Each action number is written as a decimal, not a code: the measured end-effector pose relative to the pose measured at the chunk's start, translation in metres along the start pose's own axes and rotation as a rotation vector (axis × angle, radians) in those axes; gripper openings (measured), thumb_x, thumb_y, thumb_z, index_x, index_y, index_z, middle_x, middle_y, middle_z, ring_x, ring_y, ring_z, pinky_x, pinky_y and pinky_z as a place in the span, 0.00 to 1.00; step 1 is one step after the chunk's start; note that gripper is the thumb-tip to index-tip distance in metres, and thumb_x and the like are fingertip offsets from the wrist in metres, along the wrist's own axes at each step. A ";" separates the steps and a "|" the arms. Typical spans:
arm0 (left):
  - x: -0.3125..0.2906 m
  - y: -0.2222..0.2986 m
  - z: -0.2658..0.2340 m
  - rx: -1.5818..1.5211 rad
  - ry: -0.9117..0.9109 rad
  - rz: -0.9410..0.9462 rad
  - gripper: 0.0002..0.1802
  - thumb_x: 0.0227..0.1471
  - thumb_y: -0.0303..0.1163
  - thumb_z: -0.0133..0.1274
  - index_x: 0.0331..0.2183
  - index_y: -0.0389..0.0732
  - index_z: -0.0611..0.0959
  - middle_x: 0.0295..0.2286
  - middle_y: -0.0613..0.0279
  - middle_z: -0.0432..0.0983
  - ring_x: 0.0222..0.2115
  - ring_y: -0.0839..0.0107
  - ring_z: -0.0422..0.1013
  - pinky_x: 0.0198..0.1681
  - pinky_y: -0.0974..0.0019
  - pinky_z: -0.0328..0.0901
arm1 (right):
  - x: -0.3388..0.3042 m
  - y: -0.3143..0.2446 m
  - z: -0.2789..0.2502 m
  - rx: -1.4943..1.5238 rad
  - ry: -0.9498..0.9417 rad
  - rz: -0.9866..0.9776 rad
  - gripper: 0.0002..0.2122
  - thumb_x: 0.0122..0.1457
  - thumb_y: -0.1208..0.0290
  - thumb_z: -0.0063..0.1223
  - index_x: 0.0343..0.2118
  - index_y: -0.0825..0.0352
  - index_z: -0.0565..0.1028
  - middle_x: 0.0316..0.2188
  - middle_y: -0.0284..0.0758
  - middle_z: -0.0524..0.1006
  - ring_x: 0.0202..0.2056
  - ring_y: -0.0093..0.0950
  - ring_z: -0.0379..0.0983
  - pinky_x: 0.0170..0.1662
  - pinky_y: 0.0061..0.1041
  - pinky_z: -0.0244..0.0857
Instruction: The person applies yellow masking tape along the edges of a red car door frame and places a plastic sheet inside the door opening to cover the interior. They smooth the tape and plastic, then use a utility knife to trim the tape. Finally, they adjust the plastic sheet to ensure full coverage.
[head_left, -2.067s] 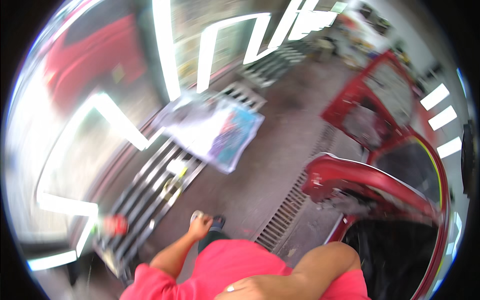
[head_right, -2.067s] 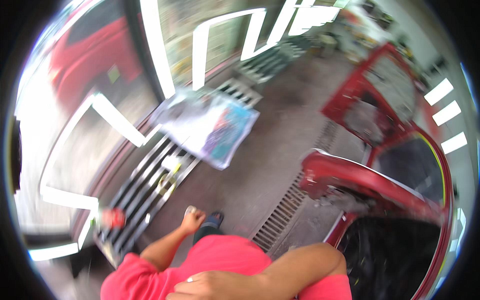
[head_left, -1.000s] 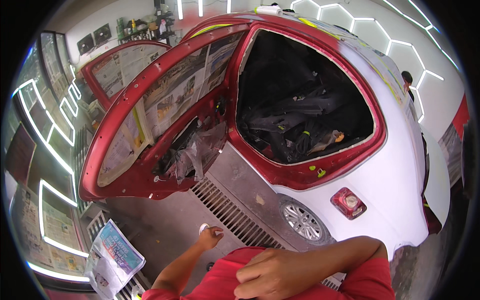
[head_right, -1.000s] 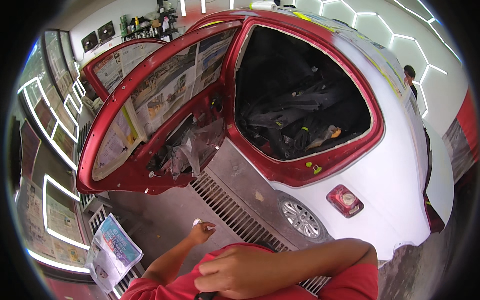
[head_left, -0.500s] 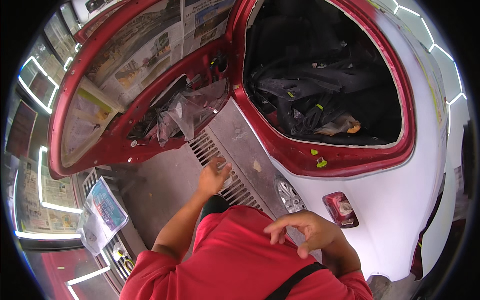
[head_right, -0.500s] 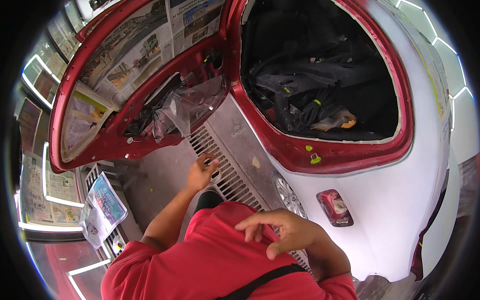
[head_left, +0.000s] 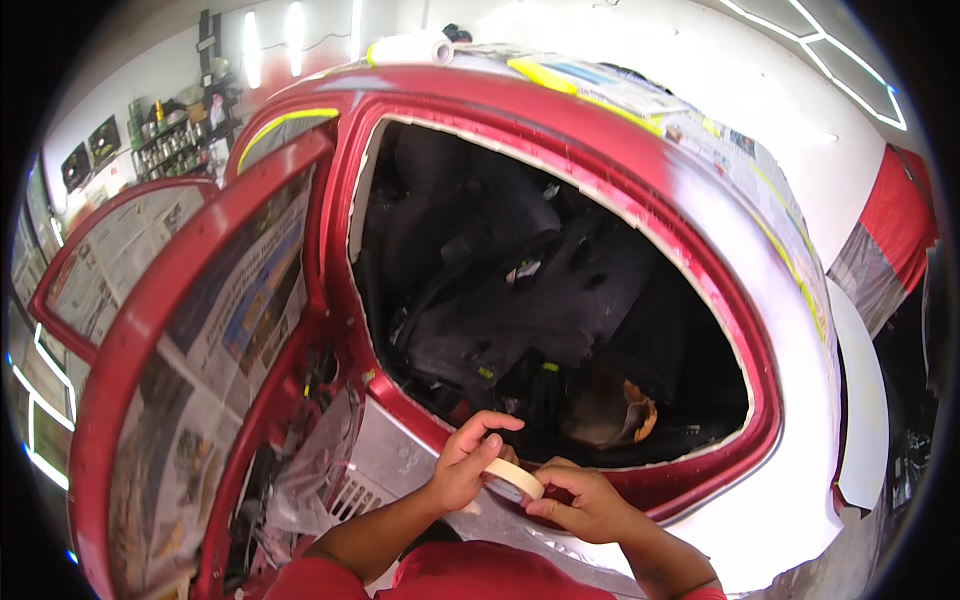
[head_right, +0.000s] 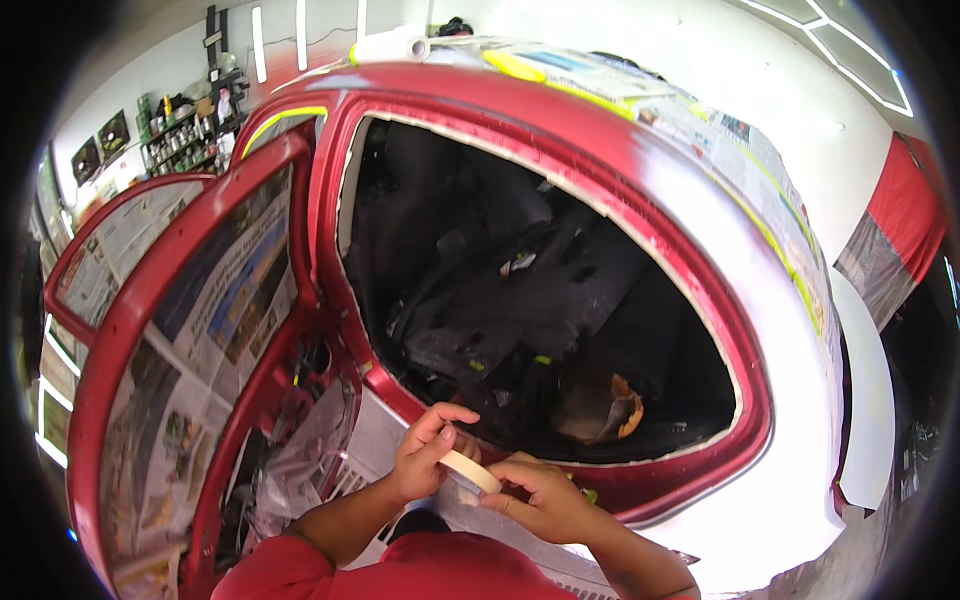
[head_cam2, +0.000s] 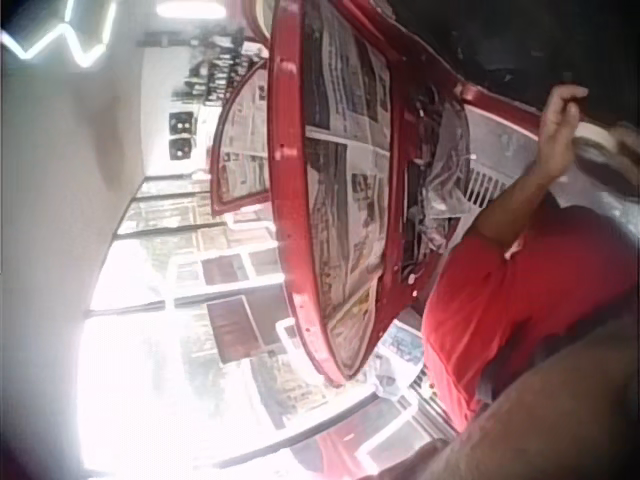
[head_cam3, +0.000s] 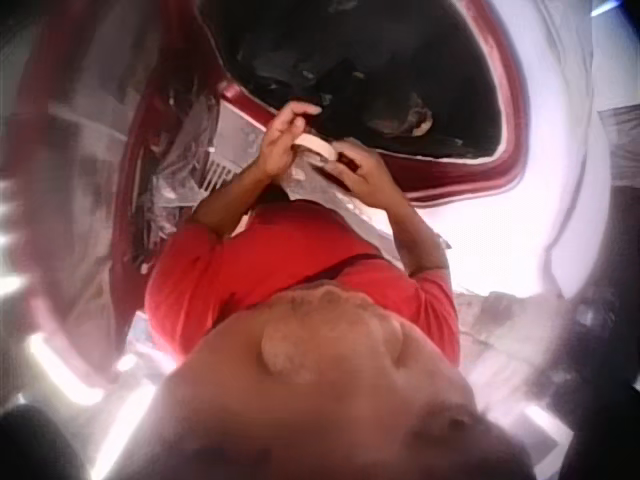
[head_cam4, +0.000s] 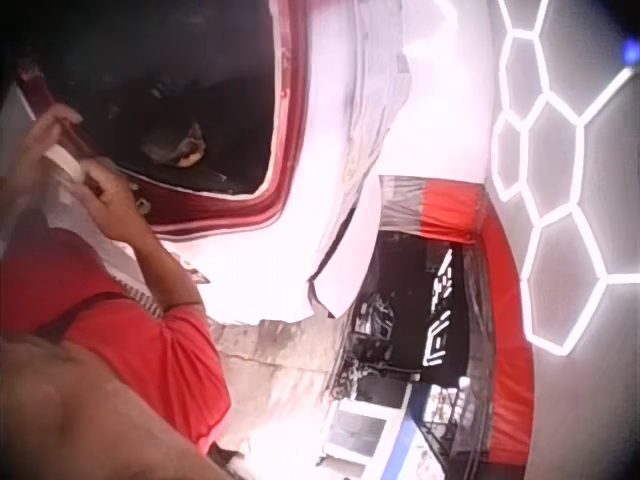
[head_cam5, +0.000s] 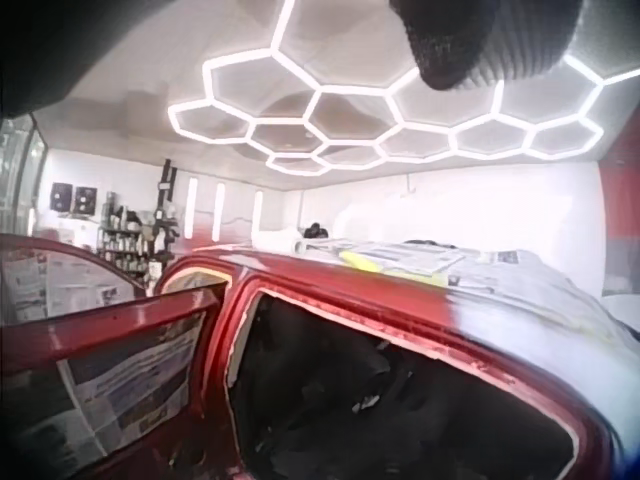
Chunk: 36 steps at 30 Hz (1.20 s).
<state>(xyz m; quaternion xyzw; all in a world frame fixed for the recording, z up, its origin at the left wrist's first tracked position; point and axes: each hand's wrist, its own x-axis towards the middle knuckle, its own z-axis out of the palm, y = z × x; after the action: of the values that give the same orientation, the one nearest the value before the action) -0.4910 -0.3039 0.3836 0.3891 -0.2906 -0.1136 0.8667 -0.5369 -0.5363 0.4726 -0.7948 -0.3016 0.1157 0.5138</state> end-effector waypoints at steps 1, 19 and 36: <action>0.030 0.019 -0.010 0.109 -0.049 0.050 0.23 0.75 0.42 0.45 0.60 0.37 0.72 0.33 0.66 0.74 0.34 0.76 0.73 0.44 0.71 0.68 | 0.021 -0.007 -0.014 -0.026 -0.070 0.007 0.15 0.61 0.70 0.69 0.49 0.67 0.82 0.38 0.34 0.78 0.43 0.29 0.76 0.45 0.28 0.70; 0.454 0.367 -0.112 1.712 1.059 -0.065 0.61 0.43 0.68 0.67 0.73 0.59 0.61 0.69 0.39 0.56 0.69 0.41 0.58 0.67 0.25 0.48 | 0.276 -0.123 -0.413 -1.417 0.824 0.208 0.21 0.67 0.54 0.58 0.61 0.51 0.79 0.59 0.45 0.74 0.60 0.44 0.71 0.64 0.47 0.64; 0.416 0.343 -0.090 0.860 1.186 0.667 0.27 0.60 0.25 0.47 0.58 0.22 0.68 0.48 0.32 0.76 0.43 0.52 0.80 0.46 0.57 0.75 | 0.286 -0.094 -0.427 -1.280 0.877 0.110 0.32 0.70 0.35 0.38 0.68 0.49 0.71 0.60 0.53 0.73 0.63 0.52 0.69 0.65 0.53 0.61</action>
<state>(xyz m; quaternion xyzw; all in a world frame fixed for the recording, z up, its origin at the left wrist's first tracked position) -0.1124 -0.1951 0.7630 0.5773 0.0987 0.4984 0.6392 -0.1333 -0.6565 0.7821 -0.9237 -0.0389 -0.3806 0.0206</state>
